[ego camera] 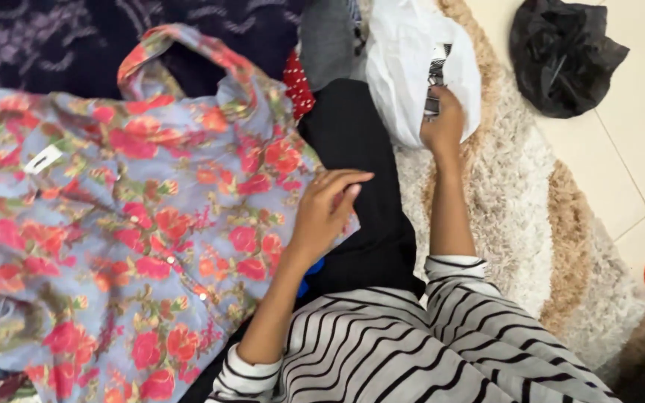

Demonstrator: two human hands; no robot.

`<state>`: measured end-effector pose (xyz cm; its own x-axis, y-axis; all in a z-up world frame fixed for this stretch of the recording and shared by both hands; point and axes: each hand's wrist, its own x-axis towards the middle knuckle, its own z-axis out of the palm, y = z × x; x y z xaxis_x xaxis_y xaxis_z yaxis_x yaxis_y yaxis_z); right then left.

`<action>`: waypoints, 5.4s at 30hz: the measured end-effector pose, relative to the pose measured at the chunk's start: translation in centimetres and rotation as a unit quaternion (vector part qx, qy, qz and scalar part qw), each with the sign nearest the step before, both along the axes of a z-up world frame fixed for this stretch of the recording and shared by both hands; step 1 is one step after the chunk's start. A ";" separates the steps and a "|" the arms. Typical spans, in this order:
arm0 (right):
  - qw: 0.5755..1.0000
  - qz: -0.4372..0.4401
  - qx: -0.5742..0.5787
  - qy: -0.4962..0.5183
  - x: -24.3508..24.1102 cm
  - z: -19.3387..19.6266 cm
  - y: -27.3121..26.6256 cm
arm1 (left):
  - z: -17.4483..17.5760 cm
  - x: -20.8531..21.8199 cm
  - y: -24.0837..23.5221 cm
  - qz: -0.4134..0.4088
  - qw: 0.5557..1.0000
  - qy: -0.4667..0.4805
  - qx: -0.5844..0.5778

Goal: Attaching price tags to various shirts using a tagging gun while sorting through a pile on the floor

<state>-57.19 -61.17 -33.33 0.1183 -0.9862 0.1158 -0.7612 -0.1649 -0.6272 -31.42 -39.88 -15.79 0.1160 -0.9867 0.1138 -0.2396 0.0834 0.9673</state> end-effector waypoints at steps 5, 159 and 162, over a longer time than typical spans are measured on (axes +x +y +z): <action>0.999 0.002 0.010 0.030 0.6 0.8 1.3 | -4.7 -5.6 -7.3 -0.078 0.967 -0.234 -0.060; 0.705 0.253 0.507 -0.427 46.1 13.4 19.7 | -1.6 35.8 9.9 0.399 0.849 -0.315 0.141; 0.725 0.239 0.494 -0.416 46.8 12.0 19.6 | -1.8 36.3 9.9 0.379 0.851 -0.342 0.118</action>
<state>-10.36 -41.55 -21.29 0.7689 -0.5052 -0.3918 -0.0556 0.5577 -0.8282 4.91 -29.98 -17.59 0.7164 -0.6622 0.2195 -0.6523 -0.5242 0.5475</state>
